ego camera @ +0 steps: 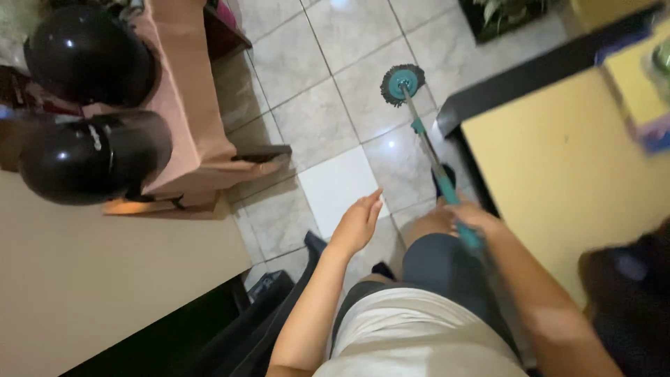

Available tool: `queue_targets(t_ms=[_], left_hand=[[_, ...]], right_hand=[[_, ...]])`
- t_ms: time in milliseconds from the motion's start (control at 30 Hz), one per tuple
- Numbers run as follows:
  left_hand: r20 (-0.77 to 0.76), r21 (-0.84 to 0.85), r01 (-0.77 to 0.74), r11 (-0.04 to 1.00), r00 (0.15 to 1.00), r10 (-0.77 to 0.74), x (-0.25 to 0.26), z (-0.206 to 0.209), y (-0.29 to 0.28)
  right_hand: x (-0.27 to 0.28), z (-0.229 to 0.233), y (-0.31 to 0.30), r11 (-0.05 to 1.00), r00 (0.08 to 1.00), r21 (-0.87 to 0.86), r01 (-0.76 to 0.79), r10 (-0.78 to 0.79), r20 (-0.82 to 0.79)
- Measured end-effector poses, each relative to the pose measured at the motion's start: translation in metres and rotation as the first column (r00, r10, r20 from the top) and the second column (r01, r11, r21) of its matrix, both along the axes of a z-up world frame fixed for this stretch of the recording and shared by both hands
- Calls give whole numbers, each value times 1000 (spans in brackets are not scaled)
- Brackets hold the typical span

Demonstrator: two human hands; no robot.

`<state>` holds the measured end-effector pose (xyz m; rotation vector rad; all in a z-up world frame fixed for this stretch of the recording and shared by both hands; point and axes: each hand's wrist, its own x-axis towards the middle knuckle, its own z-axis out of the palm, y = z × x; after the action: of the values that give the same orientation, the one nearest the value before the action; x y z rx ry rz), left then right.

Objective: Mopping a tiled floor in a hallway area.

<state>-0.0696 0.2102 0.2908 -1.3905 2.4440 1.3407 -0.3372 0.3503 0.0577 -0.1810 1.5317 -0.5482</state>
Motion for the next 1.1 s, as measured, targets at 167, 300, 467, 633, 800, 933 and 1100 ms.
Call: queue_targets(t_ms=[167, 300, 467, 633, 800, 933, 1100], left_hand=[[-342, 180, -119, 976, 923, 176, 105, 61, 65], [-483, 127, -170, 977, 850, 211, 172, 54, 115], [-494, 227, -179, 957, 826, 272, 229, 63, 159], [-460, 257, -208, 944, 833, 309, 255, 51, 185], [-490, 213, -190, 958, 828, 273, 234, 70, 197], [-544, 138, -157, 978, 813, 207, 206, 90, 205], [-535, 59, -155, 986, 829, 162, 176, 120, 228]], right_hand=[[70, -33, 191, 958, 912, -196, -210, 120, -392], [133, 1, 325, 860, 679, 111, -499, 467, -566], [184, 128, 444, 807, 844, 466, -363, 497, -203], [199, 130, 500, 757, 807, 484, -439, 569, -156], [152, 45, 389, 741, 660, 276, -613, 671, -337], [118, 33, 239, 817, 640, 180, -549, 548, -538], [109, 39, 179, 885, 716, 197, -422, 458, -527]])
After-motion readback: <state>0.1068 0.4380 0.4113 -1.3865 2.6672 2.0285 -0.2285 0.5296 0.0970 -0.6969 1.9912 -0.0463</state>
